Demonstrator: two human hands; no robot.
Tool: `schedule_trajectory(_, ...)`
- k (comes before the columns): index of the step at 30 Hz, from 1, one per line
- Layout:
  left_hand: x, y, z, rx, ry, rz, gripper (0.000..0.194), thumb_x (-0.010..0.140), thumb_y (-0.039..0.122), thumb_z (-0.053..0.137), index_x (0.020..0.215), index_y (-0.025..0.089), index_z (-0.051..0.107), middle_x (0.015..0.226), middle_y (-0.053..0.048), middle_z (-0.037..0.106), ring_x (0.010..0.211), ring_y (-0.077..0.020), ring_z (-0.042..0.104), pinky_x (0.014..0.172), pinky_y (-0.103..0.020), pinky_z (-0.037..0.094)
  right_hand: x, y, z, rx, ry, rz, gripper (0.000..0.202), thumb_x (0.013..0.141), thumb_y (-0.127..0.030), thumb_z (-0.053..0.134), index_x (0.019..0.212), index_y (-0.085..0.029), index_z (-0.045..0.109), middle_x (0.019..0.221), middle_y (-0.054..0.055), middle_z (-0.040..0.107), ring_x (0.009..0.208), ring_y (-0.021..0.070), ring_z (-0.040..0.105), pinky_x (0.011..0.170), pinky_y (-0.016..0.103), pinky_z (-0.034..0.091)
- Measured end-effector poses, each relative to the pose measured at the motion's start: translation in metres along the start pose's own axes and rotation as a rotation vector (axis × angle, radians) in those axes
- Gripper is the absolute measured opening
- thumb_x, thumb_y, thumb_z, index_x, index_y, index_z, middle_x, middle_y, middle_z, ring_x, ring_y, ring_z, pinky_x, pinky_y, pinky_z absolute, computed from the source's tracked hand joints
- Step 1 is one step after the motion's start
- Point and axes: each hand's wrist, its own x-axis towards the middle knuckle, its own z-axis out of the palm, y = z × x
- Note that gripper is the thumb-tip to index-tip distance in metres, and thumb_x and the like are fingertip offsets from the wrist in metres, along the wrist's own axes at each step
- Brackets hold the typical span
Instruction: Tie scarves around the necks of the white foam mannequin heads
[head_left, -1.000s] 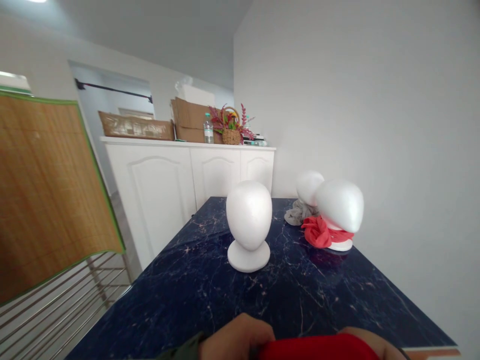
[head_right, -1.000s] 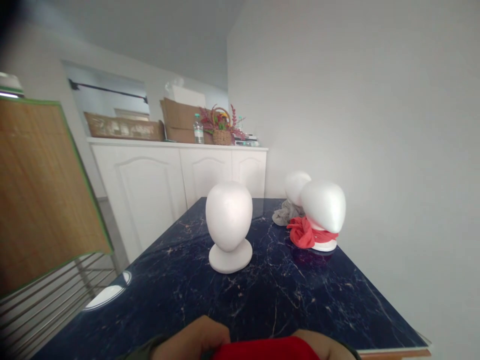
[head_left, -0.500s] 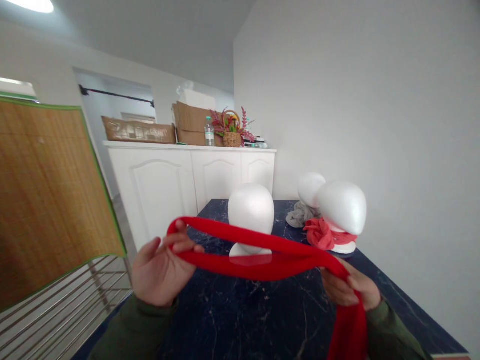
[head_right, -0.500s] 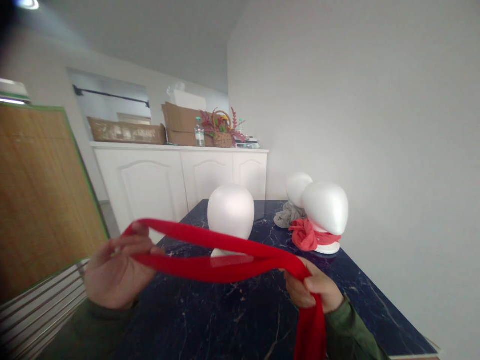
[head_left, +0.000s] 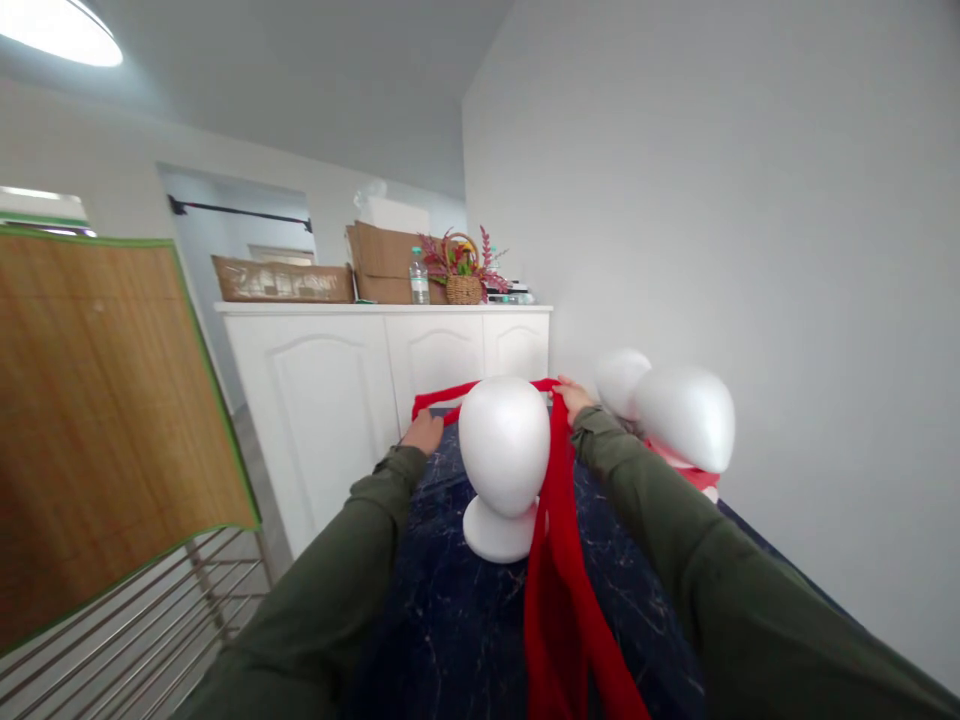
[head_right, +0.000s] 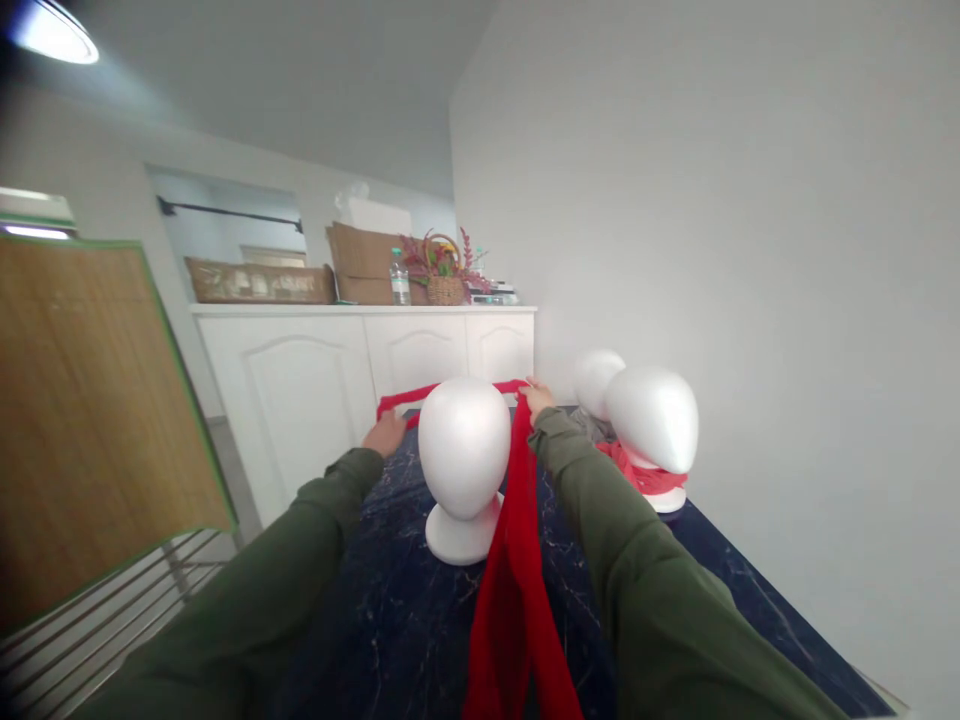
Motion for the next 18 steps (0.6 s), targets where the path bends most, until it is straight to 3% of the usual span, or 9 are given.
schedule_trajectory(5,-0.046,-0.061,0.043,0.298,-0.220,0.007,0.019,0.078,0.023,0.048,0.087,0.007,0.055,0.085,-0.017,0.061,0.084,-0.0267,0.059,0.075,-0.040,0.041,-0.028,0.087,-0.004,-0.257,0.043,0.030,0.015,0.078,-0.022,0.052,0.090,-0.012,0.054,0.087,0.004,0.058,0.075,0.0123,0.056,0.068,0.029,0.046)
schedule_trajectory(9,-0.071,-0.091,0.050,0.426,-0.288,0.070,0.017,0.080,0.020,0.040,0.088,0.011,0.052,0.085,-0.016,0.063,0.083,-0.0253,0.060,0.072,-0.034,0.040,-0.061,0.138,-0.028,-0.424,0.058,0.006,0.028,0.068,-0.024,0.058,0.094,-0.015,0.055,0.096,0.008,0.059,0.094,0.0195,0.054,0.085,0.032,0.040)
schedule_trajectory(11,-0.073,-0.096,0.046,0.464,-0.287,0.093,0.022,0.082,0.022,0.035,0.094,0.011,0.049,0.087,-0.017,0.063,0.085,-0.0251,0.059,0.072,-0.033,0.039,-0.074,0.155,-0.039,-0.514,0.051,-0.049,0.043,0.068,-0.032,0.057,0.106,-0.014,0.050,0.108,0.010,0.055,0.103,0.0210,0.049,0.091,0.033,0.035)
schedule_trajectory(14,-0.072,-0.095,0.040,0.494,-0.291,0.115,0.025,0.082,0.022,0.032,0.100,0.009,0.044,0.090,-0.017,0.061,0.085,-0.0245,0.059,0.070,-0.032,0.038,-0.090,0.172,-0.049,-0.829,-0.009,-0.144,0.068,0.066,-0.047,0.055,0.120,-0.009,0.040,0.124,0.016,0.042,0.116,0.0261,0.037,0.098,0.038,0.025)
schedule_trajectory(18,-0.081,-0.084,0.037,0.511,-0.327,0.149,0.021,0.080,0.019,0.034,0.095,0.009,0.045,0.083,-0.015,0.062,0.080,-0.0219,0.059,0.066,-0.029,0.037,-0.107,0.177,-0.054,-1.162,-0.148,-0.088,0.094,0.058,-0.063,0.053,0.126,-0.002,0.032,0.126,0.022,0.038,0.117,0.0335,0.033,0.096,0.046,0.022)
